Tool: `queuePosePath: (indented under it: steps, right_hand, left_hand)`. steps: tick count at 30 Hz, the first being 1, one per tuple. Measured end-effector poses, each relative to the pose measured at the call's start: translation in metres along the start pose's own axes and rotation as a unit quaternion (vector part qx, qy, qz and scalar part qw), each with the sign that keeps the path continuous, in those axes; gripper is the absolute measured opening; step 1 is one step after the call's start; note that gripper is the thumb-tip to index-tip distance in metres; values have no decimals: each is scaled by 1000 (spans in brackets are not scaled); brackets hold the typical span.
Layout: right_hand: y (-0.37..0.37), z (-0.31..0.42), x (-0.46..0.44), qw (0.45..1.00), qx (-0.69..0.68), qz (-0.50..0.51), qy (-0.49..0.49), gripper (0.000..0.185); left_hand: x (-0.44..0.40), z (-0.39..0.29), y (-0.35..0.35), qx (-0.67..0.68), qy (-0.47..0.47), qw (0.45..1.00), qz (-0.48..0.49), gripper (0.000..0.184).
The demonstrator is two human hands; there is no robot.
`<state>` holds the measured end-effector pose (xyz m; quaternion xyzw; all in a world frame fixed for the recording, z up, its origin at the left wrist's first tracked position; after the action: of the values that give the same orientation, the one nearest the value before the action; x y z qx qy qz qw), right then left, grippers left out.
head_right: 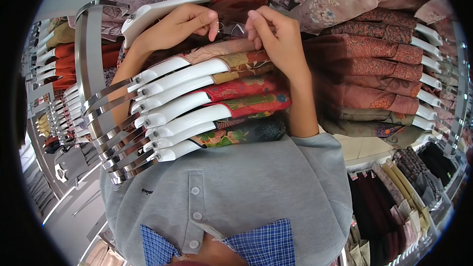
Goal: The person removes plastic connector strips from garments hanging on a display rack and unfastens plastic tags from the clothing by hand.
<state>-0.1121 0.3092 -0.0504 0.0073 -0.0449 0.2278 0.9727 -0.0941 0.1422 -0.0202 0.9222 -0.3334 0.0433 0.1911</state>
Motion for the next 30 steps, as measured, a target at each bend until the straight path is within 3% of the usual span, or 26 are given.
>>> queuePosePath:
  steps: [4, 8, 11, 17, 21, 22, 25, 30]
  right_hand:
    - [9, 5, -1, 998, 51, -18, 28, 23]
    - [29, 2, -2, 994, 86, -50, 47, 23]
    - [33, 2, 1, 992, 106, -59, 29, 23]
    - [30, 15, 7, 986, 149, -73, 25, 21]
    - [3, 33, 11, 976, 198, -44, 79, 16]
    - [-5, 38, 13, 971, 196, -42, 130, 14]
    - [-17, 46, 17, 966, 223, -7, 129, 17]
    - [-17, 43, 15, 969, 212, 2, 130, 17]
  left_hand:
    - [-2, -5, 2, -48, -80, 994, -54, 34]
    - [3, -13, 11, -58, -94, 984, -142, 29]
    - [4, -21, 12, -95, -45, 989, -104, 26]
    - [1, -20, 3, -132, -93, 985, -54, 16]
    - [-2, -31, -3, 10, -56, 997, -54, 13]
    - [-1, -35, -3, 31, -72, 995, -63, 12]
    - [2, -35, -2, 5, -95, 995, -27, 12]
    - [2, -30, -6, 39, -32, 999, -12, 11]
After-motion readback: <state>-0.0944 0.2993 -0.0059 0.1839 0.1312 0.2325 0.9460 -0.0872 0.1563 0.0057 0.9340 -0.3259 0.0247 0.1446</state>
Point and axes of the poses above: each hand's wrist, its own x-axis away from the middle knuckle, its own y-axis out of the back of the hand, z = x × y, the point moved 5 cm from there along -x, towards the middle knuckle, and after that the axes turned 6 degrees about -y, right-handed, at the moved point
